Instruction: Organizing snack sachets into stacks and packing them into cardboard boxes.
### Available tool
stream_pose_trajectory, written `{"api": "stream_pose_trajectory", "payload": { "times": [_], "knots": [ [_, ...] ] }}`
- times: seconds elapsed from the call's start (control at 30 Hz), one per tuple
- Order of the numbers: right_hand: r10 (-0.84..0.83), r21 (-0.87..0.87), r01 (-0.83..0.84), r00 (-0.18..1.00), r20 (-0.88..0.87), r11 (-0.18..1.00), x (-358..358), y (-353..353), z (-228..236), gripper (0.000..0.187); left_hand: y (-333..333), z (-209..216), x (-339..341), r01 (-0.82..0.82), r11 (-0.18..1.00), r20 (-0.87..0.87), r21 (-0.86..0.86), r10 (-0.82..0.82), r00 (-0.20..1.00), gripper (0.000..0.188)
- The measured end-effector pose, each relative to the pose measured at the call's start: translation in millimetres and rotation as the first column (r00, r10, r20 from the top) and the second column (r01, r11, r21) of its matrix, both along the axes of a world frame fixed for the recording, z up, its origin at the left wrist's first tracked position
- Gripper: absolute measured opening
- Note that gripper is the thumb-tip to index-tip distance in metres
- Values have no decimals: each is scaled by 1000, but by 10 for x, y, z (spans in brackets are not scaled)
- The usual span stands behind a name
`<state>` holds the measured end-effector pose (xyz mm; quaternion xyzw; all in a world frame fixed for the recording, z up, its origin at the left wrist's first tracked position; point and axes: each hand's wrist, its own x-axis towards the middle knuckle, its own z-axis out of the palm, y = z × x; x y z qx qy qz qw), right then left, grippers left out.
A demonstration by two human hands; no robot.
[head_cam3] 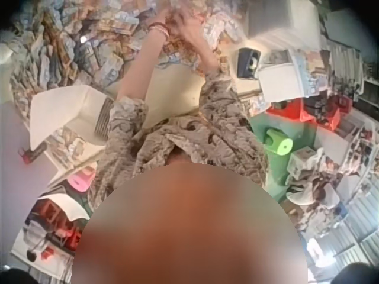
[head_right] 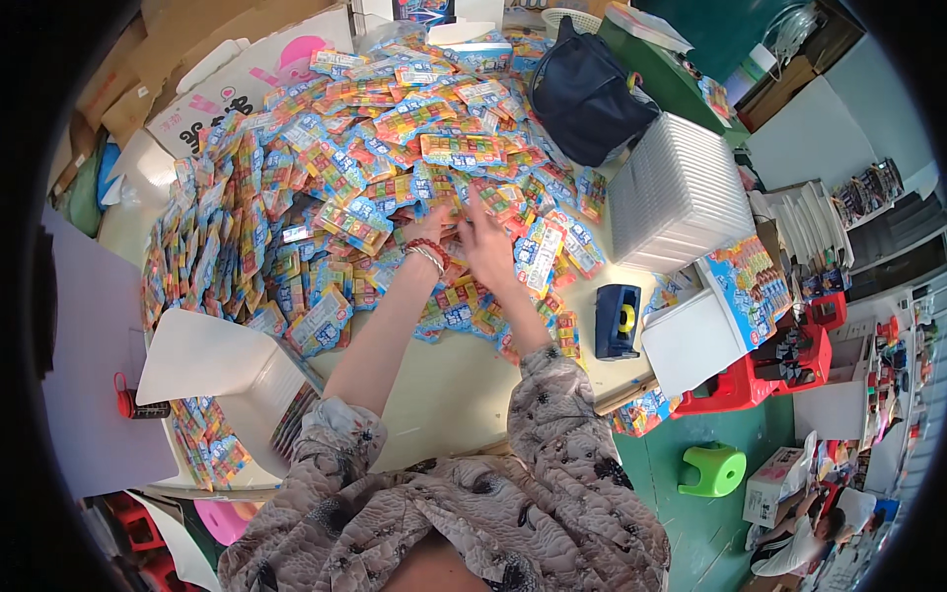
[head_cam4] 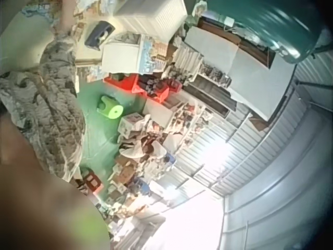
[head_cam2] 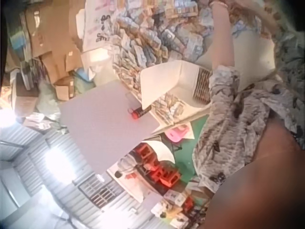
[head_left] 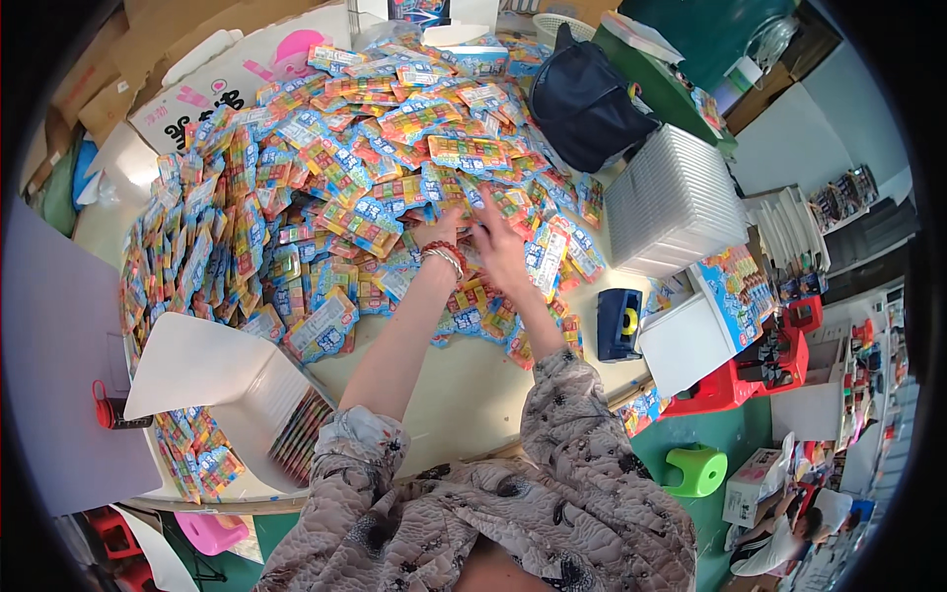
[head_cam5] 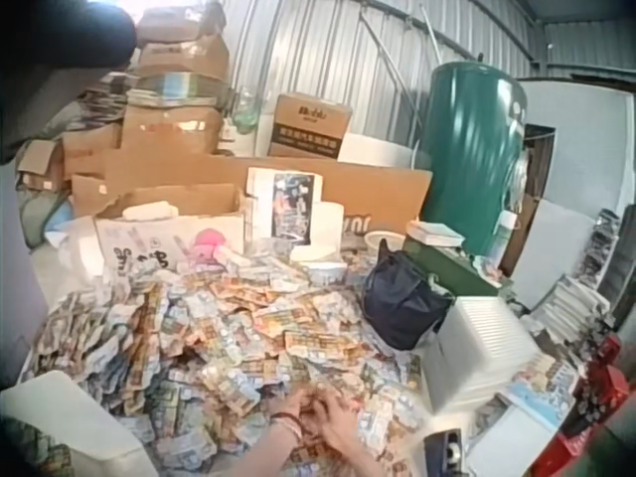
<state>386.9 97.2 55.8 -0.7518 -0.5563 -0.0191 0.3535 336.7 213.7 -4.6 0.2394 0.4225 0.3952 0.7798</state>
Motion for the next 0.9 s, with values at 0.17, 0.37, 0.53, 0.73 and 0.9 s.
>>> {"api": "stream_pose_trajectory", "payload": {
  "times": [0.17,0.37,0.53,0.73,0.9],
  "knots": [
    [-121,281,409,723,-680,868,595,-311,-262,53,-367,296,-212,35,994,-144,-105,-50,988,40],
    [5,-7,-18,608,-794,1000,318,-391,-26,48,-908,150,-1030,33,999,3,16,-33,999,52],
    [54,-78,-162,679,-732,984,-173,-809,-189,44,-1396,110,-1632,19,1000,44,-1,-19,999,47],
    [-87,-116,-19,545,-834,993,-510,-1262,-414,28,-1770,-5,-2015,115,993,-39,12,-114,993,45],
    [-88,-155,2,831,-549,988,-719,-1342,-361,31,-1879,38,-2155,134,991,0,-8,-134,991,46]
  ]
}}
